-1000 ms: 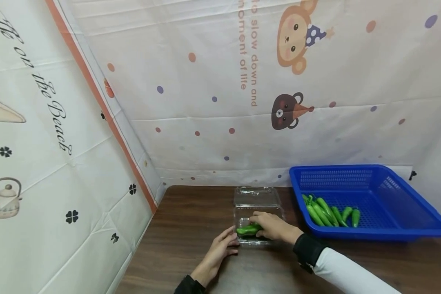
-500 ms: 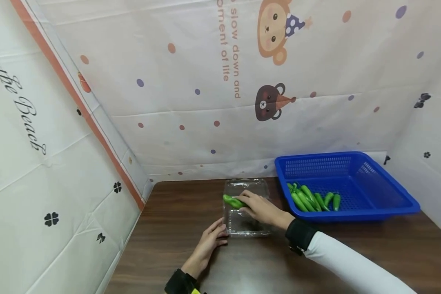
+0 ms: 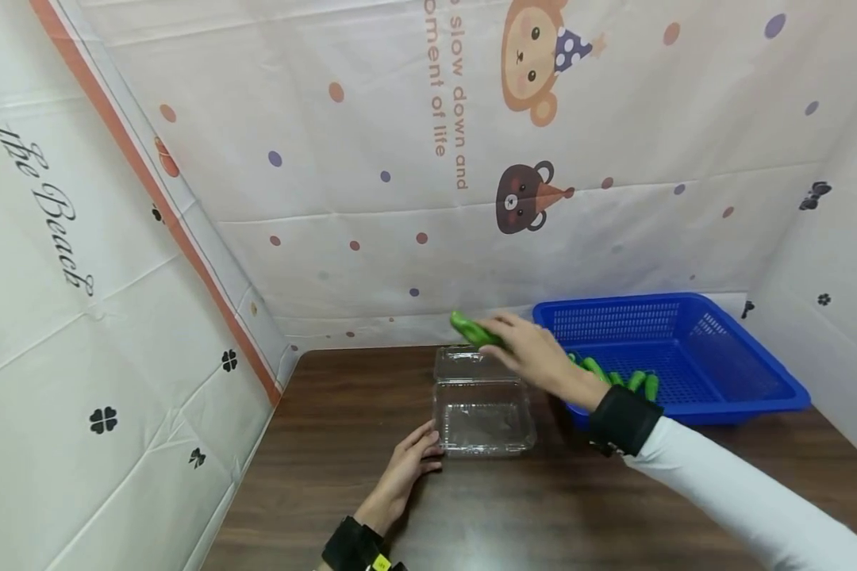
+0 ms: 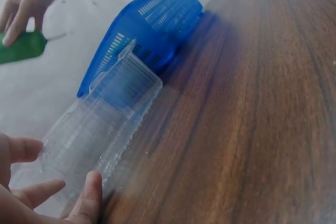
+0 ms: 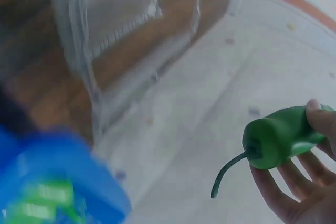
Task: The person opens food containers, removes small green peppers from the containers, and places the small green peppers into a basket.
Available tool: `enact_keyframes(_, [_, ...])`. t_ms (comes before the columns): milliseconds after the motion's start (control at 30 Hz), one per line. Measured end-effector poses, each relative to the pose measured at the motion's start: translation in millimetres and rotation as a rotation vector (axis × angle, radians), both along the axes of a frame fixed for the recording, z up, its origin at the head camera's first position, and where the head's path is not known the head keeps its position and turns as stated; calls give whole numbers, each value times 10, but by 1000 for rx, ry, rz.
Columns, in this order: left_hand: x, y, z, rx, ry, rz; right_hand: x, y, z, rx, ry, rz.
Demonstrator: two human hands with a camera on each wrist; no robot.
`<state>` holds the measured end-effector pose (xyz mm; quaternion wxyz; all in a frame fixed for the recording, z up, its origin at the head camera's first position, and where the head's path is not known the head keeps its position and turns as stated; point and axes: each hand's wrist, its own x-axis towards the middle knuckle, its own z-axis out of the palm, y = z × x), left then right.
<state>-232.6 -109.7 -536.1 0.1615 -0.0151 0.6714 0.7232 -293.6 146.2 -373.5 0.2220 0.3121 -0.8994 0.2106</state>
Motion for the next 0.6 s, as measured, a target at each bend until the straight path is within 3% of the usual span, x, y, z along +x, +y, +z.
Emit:
enact_keyframes(133, [-8,8,3,-5,-10,5,-54,314,237,-24,33,-86])
enact_keyframes(300, [7,6,-13,7,-15,11,-103,847,412,-42,19,-220])
enact_keyframes(600, [-2,11,-18,3,-13,-7,-44,1487,332,-90,-20,-369])
